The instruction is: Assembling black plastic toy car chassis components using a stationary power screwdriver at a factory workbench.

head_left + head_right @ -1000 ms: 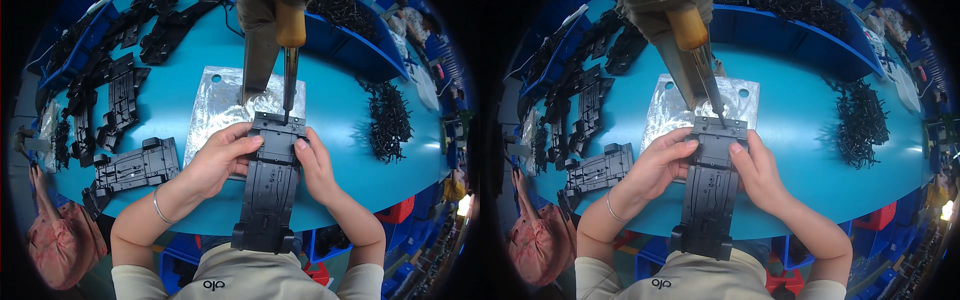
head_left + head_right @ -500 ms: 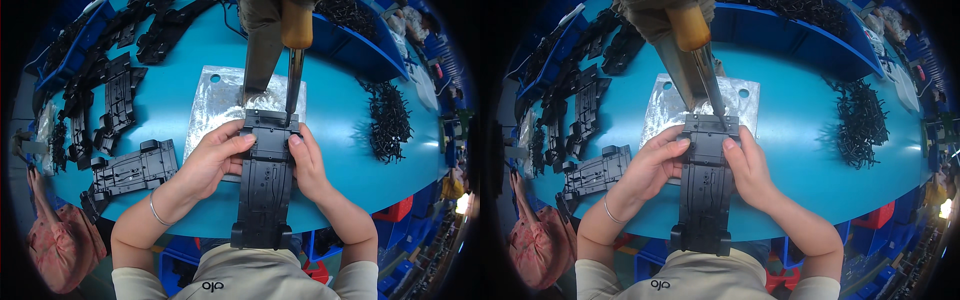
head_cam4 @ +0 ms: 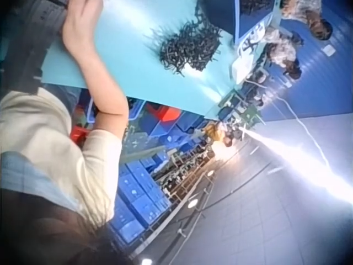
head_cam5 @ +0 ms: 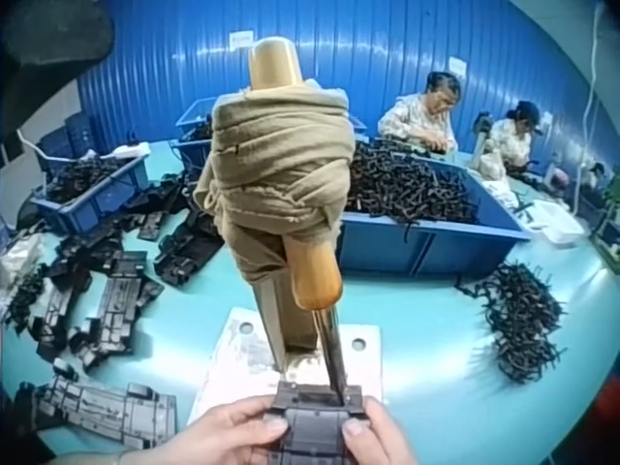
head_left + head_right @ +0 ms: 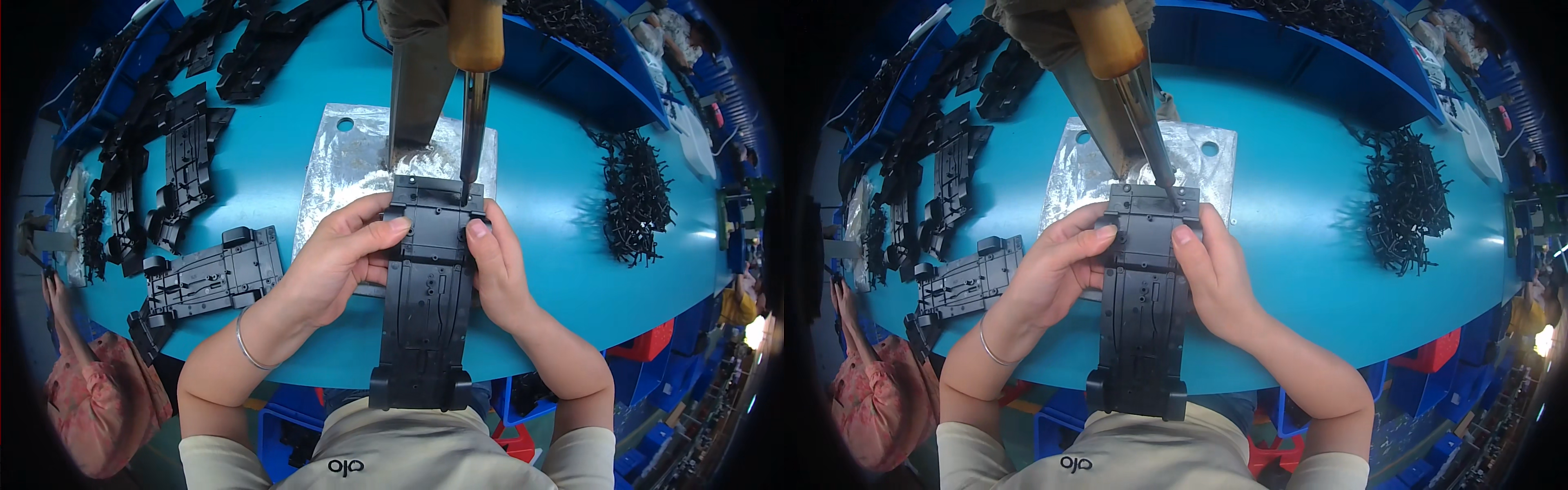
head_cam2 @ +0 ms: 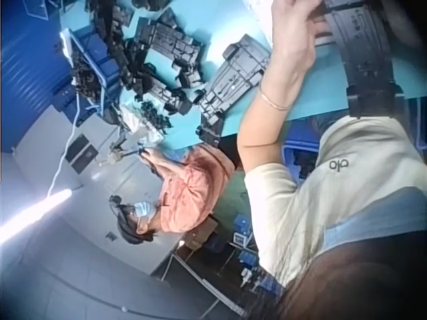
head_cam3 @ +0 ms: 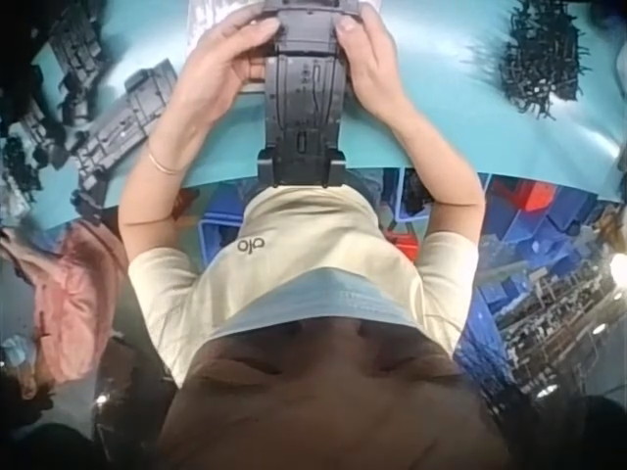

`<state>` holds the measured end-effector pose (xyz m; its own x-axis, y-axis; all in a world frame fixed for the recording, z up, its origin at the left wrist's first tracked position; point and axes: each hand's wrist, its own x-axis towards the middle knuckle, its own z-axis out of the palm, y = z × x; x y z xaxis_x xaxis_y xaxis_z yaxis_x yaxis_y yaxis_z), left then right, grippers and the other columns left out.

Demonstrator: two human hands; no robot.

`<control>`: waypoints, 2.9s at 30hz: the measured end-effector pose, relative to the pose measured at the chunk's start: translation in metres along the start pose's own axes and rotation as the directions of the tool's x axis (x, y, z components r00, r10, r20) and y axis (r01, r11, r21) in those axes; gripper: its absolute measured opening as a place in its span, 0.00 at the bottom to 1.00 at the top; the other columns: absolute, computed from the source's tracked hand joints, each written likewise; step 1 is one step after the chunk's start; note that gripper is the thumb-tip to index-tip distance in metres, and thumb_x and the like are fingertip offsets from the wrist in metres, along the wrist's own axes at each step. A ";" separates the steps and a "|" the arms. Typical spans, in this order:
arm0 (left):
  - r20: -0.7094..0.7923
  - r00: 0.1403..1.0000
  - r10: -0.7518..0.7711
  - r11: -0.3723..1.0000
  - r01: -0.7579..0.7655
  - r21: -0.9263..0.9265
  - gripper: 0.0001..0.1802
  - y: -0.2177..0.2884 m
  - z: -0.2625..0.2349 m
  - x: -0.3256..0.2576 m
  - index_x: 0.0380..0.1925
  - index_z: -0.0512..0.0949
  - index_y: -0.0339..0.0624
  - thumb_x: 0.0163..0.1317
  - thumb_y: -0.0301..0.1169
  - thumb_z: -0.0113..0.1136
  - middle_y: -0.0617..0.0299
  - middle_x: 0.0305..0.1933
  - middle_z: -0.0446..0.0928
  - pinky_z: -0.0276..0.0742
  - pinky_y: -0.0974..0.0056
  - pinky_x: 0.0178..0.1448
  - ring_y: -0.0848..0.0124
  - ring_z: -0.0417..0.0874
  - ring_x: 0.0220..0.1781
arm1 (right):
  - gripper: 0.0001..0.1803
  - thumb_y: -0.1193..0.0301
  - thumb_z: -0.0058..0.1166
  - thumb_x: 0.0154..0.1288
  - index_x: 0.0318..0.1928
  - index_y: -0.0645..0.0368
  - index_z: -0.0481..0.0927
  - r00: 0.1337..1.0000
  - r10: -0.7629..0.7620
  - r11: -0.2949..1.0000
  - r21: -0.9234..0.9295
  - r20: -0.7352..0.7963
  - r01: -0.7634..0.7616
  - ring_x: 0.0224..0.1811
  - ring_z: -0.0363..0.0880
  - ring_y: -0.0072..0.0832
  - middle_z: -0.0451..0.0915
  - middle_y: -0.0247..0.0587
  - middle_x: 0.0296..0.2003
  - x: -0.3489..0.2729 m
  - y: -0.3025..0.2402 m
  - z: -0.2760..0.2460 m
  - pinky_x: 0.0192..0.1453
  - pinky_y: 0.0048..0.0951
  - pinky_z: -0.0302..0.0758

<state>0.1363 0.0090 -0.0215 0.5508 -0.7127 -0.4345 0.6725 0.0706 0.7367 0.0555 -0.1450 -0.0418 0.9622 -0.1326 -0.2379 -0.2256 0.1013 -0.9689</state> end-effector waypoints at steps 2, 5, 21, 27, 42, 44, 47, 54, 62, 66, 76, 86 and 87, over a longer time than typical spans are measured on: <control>0.003 1.000 0.003 1.000 -0.003 -0.003 0.19 0.000 0.000 0.000 0.44 0.63 0.33 0.54 0.33 0.47 0.58 0.36 0.71 0.74 0.70 0.34 0.74 0.75 0.32 | 0.19 0.64 0.32 0.61 0.48 0.64 0.57 1.000 -0.004 1.000 0.005 0.009 0.004 0.39 0.68 0.20 0.68 0.40 0.38 0.000 -0.001 0.000 0.41 0.19 0.67; 0.004 1.000 -0.010 1.000 0.010 -0.002 0.19 0.001 0.001 0.000 0.44 0.63 0.33 0.54 0.33 0.47 0.58 0.36 0.71 0.74 0.70 0.34 0.74 0.75 0.32 | 0.19 0.64 0.32 0.61 0.48 0.64 0.57 0.999 -0.032 0.999 0.001 0.018 0.032 0.39 0.68 0.20 0.68 0.40 0.38 0.000 0.001 0.000 0.40 0.19 0.67; -0.009 1.000 0.005 1.000 -0.005 0.001 0.20 0.002 0.001 0.000 0.45 0.63 0.33 0.53 0.33 0.48 0.58 0.36 0.71 0.75 0.70 0.34 0.74 0.75 0.33 | 0.18 0.64 0.33 0.61 0.47 0.63 0.58 1.000 0.003 1.000 -0.003 0.013 -0.003 0.36 0.68 0.18 0.68 0.38 0.37 -0.001 -0.003 0.000 0.37 0.16 0.66; -0.003 1.000 0.005 1.000 -0.005 -0.001 0.19 0.002 0.001 0.000 0.44 0.63 0.33 0.54 0.33 0.48 0.58 0.35 0.71 0.75 0.70 0.33 0.74 0.75 0.33 | 0.18 0.63 0.33 0.61 0.47 0.63 0.58 1.000 -0.025 1.000 -0.011 0.007 0.025 0.37 0.67 0.18 0.68 0.38 0.36 0.000 0.001 -0.001 0.37 0.16 0.66; -0.026 1.000 0.005 1.000 -0.005 0.005 0.20 0.002 0.002 0.000 0.44 0.64 0.34 0.53 0.33 0.48 0.58 0.35 0.71 0.74 0.70 0.34 0.74 0.76 0.32 | 0.15 0.63 0.35 0.60 0.37 0.65 0.61 0.986 -0.142 0.987 0.062 -0.087 0.148 0.22 0.60 0.15 0.65 0.33 0.19 0.004 0.005 0.006 0.24 0.19 0.60; -0.034 0.999 0.001 1.000 0.000 0.011 0.20 0.003 0.001 -0.001 0.44 0.64 0.34 0.53 0.34 0.48 0.58 0.35 0.71 0.74 0.71 0.35 0.74 0.76 0.32 | 0.15 0.63 0.35 0.60 0.37 0.65 0.61 0.986 -0.143 0.989 0.037 -0.085 0.147 0.22 0.60 0.15 0.65 0.32 0.19 0.004 0.005 0.005 0.24 0.19 0.60; 0.017 0.999 -0.037 0.998 0.036 0.058 0.21 0.009 -0.003 0.000 0.45 0.63 0.35 0.53 0.34 0.49 0.58 0.35 0.72 0.73 0.72 0.35 0.75 0.76 0.32 | 0.16 0.64 0.35 0.60 0.42 0.63 0.60 0.995 -0.078 0.997 0.000 -0.063 0.078 0.28 0.63 0.15 0.67 0.33 0.27 0.000 0.002 0.000 0.28 0.16 0.63; 0.032 0.998 -0.050 0.988 0.045 0.147 0.24 0.010 -0.003 0.007 0.46 0.62 0.34 0.52 0.38 0.50 0.58 0.33 0.72 0.72 0.73 0.35 0.75 0.76 0.30 | 0.15 0.67 0.33 0.61 0.44 0.65 0.61 0.993 -0.053 0.997 0.052 -0.101 0.059 0.37 0.63 0.18 0.67 0.37 0.35 -0.001 -0.007 0.005 0.41 0.17 0.61; 0.010 0.997 -0.077 0.949 0.070 0.306 0.17 0.012 0.009 0.033 0.38 0.69 0.43 0.52 0.41 0.48 0.67 0.28 0.72 0.67 0.75 0.34 0.81 0.72 0.24 | 0.17 0.63 0.36 0.59 0.43 0.62 0.62 0.956 -0.014 0.992 0.114 -0.292 0.049 0.25 0.57 0.12 0.66 0.29 0.28 0.005 -0.010 -0.005 0.26 0.15 0.52; -0.032 0.997 -0.069 0.978 0.074 0.193 0.14 0.008 0.019 0.041 0.36 0.70 0.43 0.54 0.40 0.45 0.67 0.27 0.71 0.67 0.75 0.32 0.80 0.71 0.24 | 0.15 0.65 0.36 0.60 0.40 0.65 0.63 0.955 -0.039 0.979 0.179 -0.293 0.095 0.34 0.64 0.17 0.68 0.35 0.32 0.011 -0.007 -0.015 0.39 0.17 0.62; 0.056 0.997 -0.059 0.991 0.051 0.123 0.15 0.011 0.025 0.056 0.36 0.68 0.41 0.56 0.39 0.42 0.62 0.29 0.70 0.69 0.76 0.27 0.79 0.71 0.27 | 0.14 0.62 0.35 0.59 0.37 0.60 0.64 0.930 -0.055 0.972 0.193 -0.364 0.133 0.29 0.70 0.16 0.69 0.35 0.29 0.017 -0.006 -0.024 0.31 0.17 0.70; 0.047 0.998 -0.049 0.996 0.045 0.078 0.14 0.013 0.026 0.055 0.36 0.69 0.40 0.55 0.37 0.42 0.63 0.28 0.69 0.69 0.76 0.26 0.79 0.70 0.25 | 0.16 0.62 0.36 0.59 0.40 0.63 0.64 0.940 -0.009 0.964 0.247 -0.342 0.100 0.31 0.65 0.16 0.68 0.34 0.30 0.015 -0.012 -0.022 0.31 0.16 0.64; 0.050 0.997 -0.053 0.996 0.049 0.076 0.14 0.013 0.026 0.056 0.36 0.69 0.41 0.55 0.37 0.42 0.63 0.28 0.69 0.69 0.76 0.26 0.79 0.70 0.25 | 0.16 0.62 0.36 0.59 0.40 0.63 0.63 0.940 -0.006 0.965 0.246 -0.341 0.095 0.31 0.65 0.16 0.68 0.34 0.31 0.015 -0.011 -0.022 0.31 0.16 0.65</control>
<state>0.1628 -0.0478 -0.0231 0.4891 -0.7491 -0.4468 0.6593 -0.0179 0.7517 0.0695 -0.1699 -0.0363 0.8537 -0.4615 -0.2412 -0.0888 0.3272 -0.9408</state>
